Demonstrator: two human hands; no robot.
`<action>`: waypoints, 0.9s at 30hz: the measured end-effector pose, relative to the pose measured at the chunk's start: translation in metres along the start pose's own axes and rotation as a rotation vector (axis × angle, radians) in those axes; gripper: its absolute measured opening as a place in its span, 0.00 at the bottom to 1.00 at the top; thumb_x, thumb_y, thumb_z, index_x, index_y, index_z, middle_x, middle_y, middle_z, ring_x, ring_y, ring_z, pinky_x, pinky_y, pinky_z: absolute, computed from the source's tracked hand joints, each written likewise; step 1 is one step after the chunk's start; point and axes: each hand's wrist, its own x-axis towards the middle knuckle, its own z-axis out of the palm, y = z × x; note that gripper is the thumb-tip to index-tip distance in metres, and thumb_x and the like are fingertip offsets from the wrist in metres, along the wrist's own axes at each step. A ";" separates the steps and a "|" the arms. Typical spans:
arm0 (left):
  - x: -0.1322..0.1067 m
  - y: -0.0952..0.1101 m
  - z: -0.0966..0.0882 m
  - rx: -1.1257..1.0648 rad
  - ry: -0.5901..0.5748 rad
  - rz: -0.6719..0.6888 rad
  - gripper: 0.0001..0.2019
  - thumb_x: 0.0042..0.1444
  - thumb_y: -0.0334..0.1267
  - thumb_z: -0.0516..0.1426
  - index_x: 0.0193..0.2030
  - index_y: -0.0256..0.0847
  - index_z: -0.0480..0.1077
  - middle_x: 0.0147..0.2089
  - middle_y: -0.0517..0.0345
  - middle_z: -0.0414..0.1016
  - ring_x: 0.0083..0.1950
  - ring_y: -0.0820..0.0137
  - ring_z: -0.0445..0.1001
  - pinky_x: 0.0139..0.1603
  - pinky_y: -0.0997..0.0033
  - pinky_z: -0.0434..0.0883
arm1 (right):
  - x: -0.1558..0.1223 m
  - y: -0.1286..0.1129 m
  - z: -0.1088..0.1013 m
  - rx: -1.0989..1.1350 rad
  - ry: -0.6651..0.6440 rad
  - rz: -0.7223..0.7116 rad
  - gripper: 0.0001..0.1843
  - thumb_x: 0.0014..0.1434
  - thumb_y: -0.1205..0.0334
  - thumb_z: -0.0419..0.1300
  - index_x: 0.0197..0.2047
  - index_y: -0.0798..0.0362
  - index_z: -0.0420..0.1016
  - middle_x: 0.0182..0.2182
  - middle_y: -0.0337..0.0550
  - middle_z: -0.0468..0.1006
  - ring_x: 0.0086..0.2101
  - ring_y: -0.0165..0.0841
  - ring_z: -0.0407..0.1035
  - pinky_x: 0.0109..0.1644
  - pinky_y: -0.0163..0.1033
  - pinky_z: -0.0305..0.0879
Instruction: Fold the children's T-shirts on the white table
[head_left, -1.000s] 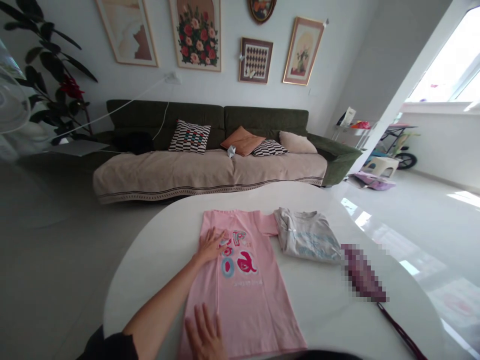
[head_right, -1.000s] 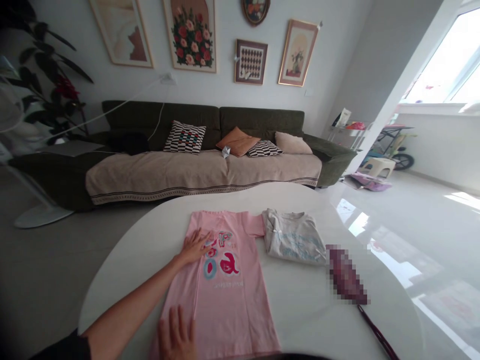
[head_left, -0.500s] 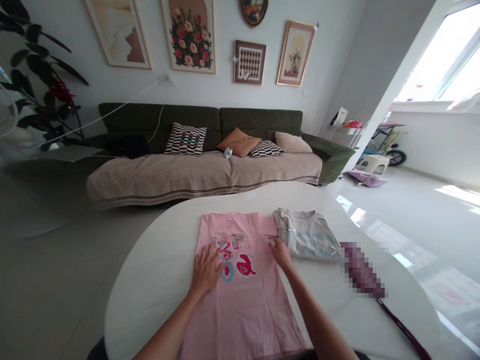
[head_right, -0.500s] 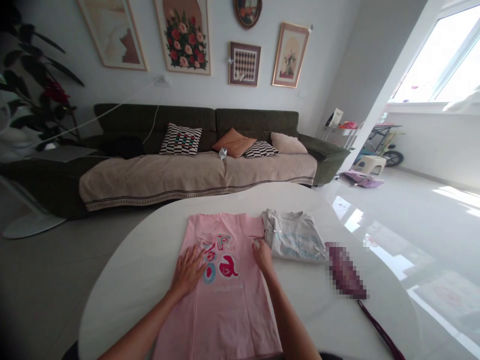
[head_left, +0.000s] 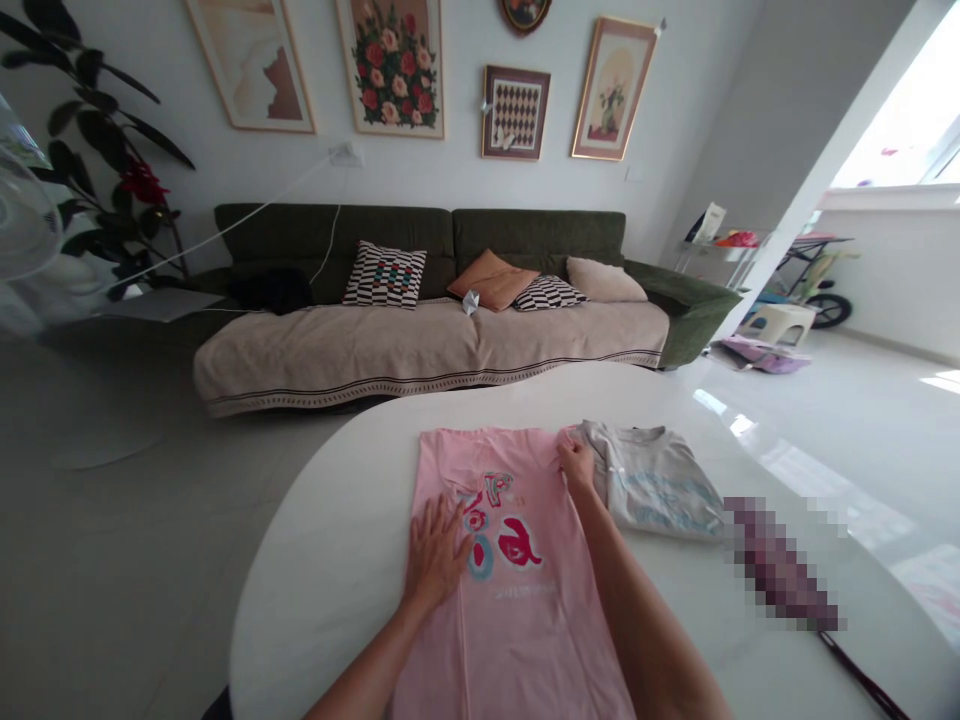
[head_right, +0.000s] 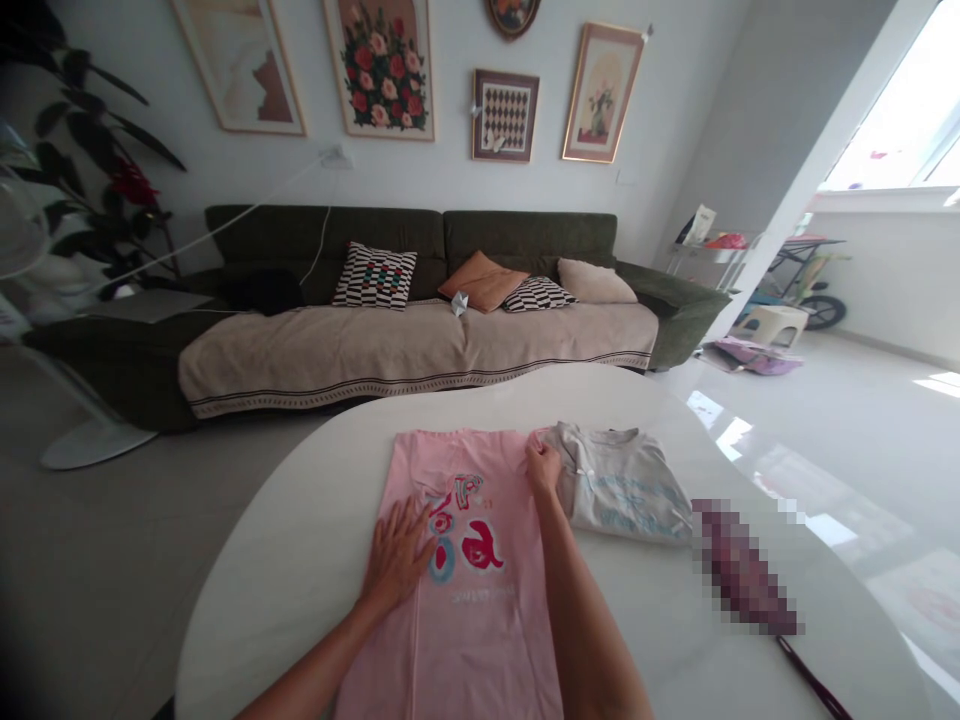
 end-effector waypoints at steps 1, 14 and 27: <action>0.000 0.000 0.000 -0.001 0.001 0.000 0.27 0.57 0.53 0.43 0.63 0.54 0.47 0.67 0.57 0.43 0.67 0.58 0.40 0.62 0.51 0.44 | -0.001 -0.006 0.002 -0.034 -0.023 -0.023 0.14 0.59 0.57 0.52 0.44 0.59 0.68 0.36 0.42 0.72 0.34 0.32 0.68 0.37 0.39 0.65; 0.000 0.000 -0.002 0.064 -0.026 0.012 0.27 0.55 0.46 0.47 0.62 0.46 0.53 0.66 0.53 0.49 0.67 0.57 0.40 0.62 0.50 0.44 | -0.132 -0.074 0.075 -0.279 -0.499 -0.521 0.16 0.52 0.70 0.54 0.46 0.53 0.68 0.37 0.43 0.71 0.35 0.29 0.67 0.37 0.30 0.59; -0.001 0.004 0.001 -0.054 -0.002 -0.008 0.26 0.56 0.52 0.45 0.62 0.52 0.53 0.67 0.56 0.46 0.67 0.55 0.40 0.62 0.49 0.41 | -0.268 0.032 -0.055 -0.586 -0.489 -0.368 0.09 0.50 0.72 0.52 0.36 0.54 0.65 0.29 0.44 0.74 0.32 0.36 0.69 0.32 0.35 0.57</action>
